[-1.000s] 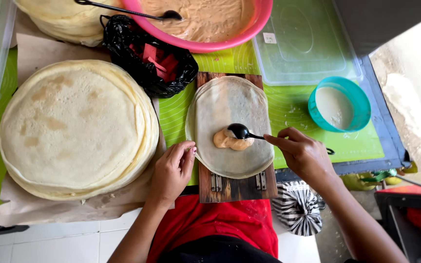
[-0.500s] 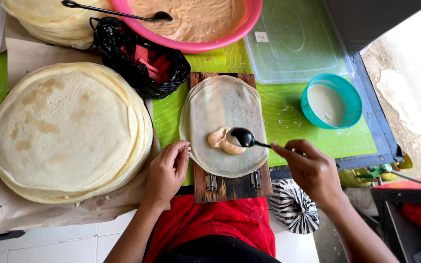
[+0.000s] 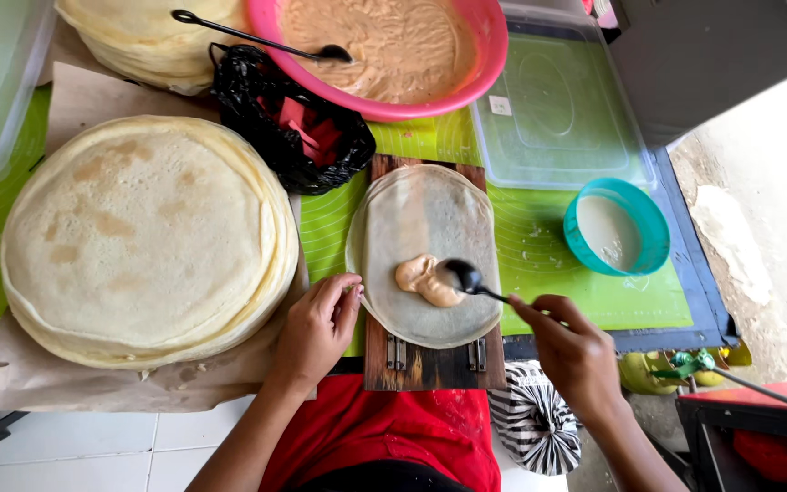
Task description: The person places a thin pastry sheet onto a wooden board, adds a piece of pink filling and a spoonful of sauce, and then folds and rolls the pastry into a tight cylinder, sealing the edge with a liquid.
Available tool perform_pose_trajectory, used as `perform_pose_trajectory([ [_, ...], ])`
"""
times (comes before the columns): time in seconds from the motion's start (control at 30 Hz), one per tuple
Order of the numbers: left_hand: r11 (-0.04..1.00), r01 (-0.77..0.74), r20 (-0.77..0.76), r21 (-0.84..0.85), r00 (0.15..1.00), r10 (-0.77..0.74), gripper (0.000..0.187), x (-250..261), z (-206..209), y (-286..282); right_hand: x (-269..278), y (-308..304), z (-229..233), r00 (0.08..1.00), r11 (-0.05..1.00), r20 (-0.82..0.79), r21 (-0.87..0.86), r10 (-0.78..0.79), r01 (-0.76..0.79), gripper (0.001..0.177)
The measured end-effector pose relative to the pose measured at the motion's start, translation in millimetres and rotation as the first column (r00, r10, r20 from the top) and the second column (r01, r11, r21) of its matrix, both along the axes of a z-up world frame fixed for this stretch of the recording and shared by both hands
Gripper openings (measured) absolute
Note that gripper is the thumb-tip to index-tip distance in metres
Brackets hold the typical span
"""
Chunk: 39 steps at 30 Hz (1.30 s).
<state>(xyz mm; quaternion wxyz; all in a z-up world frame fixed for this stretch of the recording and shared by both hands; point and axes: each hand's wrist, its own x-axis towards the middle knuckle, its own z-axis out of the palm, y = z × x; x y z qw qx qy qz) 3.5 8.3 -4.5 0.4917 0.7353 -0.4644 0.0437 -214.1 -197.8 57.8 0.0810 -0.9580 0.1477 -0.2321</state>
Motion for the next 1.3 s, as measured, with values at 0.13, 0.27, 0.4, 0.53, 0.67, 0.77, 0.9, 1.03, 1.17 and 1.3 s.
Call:
perform_pose_trajectory([
  [0.13,1.000,0.015,-0.003,0.009,1.000,-0.015,0.011,-1,5,2,-2,4,0,0.999,0.997,-0.027,-0.070,-0.027,0.025,0.033],
  [0.27,1.000,0.018,-0.015,-0.009,1.000,-0.018,0.013,4,8,-2,-4,-4,0,0.998,0.999,-0.049,-0.041,-0.037,0.035,0.035],
  [0.4,1.000,0.024,-0.028,-0.002,0.999,-0.024,0.013,1,8,0,-8,-6,-13,0.982,0.999,-0.183,-0.036,-0.039,0.033,0.034],
  [0.53,1.000,0.026,-0.038,-0.001,0.999,-0.026,0.013,-1,6,1,-12,-1,4,0.999,0.998,0.006,-0.034,-0.047,0.047,0.032],
  [0.67,1.000,0.027,-0.039,-0.010,0.999,-0.028,0.012,3,8,-1,-7,-8,9,0.988,0.995,-0.127,0.036,-0.087,0.092,0.030],
  [0.77,1.000,0.025,-0.050,-0.003,0.998,-0.025,0.013,2,7,0,6,-8,37,0.992,0.948,0.019,0.296,-0.125,0.114,0.023],
  [0.9,0.999,0.043,-0.067,-0.025,0.997,-0.044,0.014,3,9,-1,44,-26,62,0.986,0.816,0.028,0.566,-0.164,0.119,0.030],
  [1.03,0.985,-0.101,-0.089,-0.137,0.992,0.089,0.009,-3,20,-4,128,-58,52,0.976,0.852,0.115,0.514,-0.186,0.101,0.027],
  [1.17,0.990,0.047,-0.050,-0.129,0.997,-0.054,0.015,-16,30,14,208,-79,37,0.997,0.982,0.061,0.187,-0.050,0.038,0.050],
  [1.3,0.997,0.062,-0.216,-0.055,0.974,-0.073,0.020,-51,26,36,235,-85,15,0.995,0.949,-0.042,-0.306,-0.094,0.077,0.061],
])
